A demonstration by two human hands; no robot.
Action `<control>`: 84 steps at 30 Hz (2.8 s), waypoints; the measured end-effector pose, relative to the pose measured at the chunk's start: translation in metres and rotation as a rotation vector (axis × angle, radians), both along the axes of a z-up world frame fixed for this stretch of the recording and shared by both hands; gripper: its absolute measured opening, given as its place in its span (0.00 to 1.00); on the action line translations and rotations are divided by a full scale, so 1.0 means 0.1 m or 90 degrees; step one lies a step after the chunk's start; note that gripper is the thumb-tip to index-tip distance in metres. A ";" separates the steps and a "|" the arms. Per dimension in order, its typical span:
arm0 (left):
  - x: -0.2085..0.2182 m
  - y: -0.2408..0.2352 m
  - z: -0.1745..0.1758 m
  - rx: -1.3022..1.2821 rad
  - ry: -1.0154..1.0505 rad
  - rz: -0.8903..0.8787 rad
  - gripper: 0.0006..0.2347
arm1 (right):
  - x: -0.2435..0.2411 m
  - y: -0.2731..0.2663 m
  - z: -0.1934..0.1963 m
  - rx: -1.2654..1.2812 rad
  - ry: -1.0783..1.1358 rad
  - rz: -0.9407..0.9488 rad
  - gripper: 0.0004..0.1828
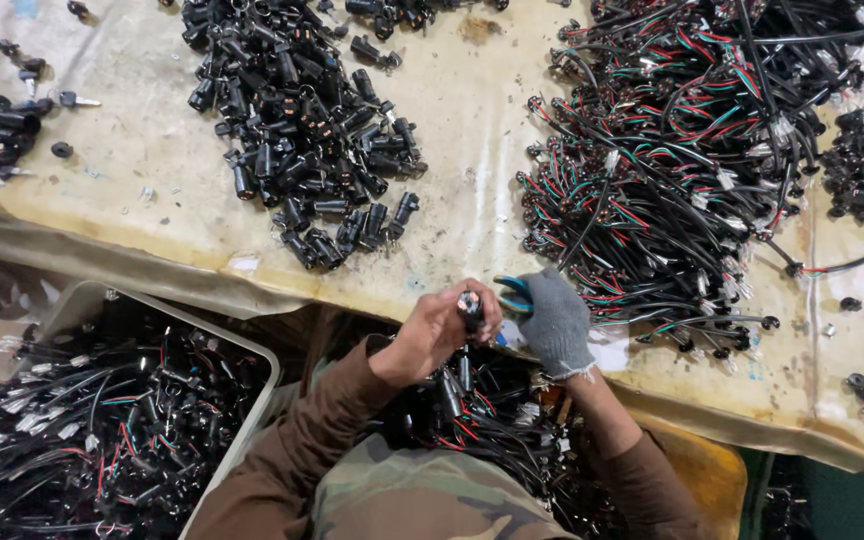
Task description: The person repeatedly picks up small black cylindrical components and wire harnesses from a table, inserts the components into the harness ends, and places the assembled units into a bin below. The process is continuous and repetitive throughout the clip.
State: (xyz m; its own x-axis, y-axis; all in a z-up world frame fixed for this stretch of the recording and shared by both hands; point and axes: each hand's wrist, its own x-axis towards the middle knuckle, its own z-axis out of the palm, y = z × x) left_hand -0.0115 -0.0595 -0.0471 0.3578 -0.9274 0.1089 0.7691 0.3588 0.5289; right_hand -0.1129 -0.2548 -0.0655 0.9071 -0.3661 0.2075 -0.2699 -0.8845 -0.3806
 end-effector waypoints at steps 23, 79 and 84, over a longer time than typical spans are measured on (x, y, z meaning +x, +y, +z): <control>0.14 0.11 0.31 0.151 -0.985 0.130 0.12 | -0.11 0.42 1.18 0.392 -0.092 0.293 0.12; 1.33 -0.25 -0.30 0.830 -1.177 0.485 0.15 | 0.01 0.34 0.69 0.020 -0.070 -0.063 0.13; 1.14 -0.10 -0.37 0.408 -0.805 0.503 0.16 | 0.10 0.32 0.33 0.023 -0.023 -0.098 0.18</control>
State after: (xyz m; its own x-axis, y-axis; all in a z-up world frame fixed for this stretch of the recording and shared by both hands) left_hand 0.1025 -0.0697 -0.0843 0.7281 -0.5725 0.3771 -0.5095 -0.0838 0.8564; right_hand -0.1026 -0.2229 -0.0323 0.8315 -0.5086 0.2235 -0.3874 -0.8191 -0.4230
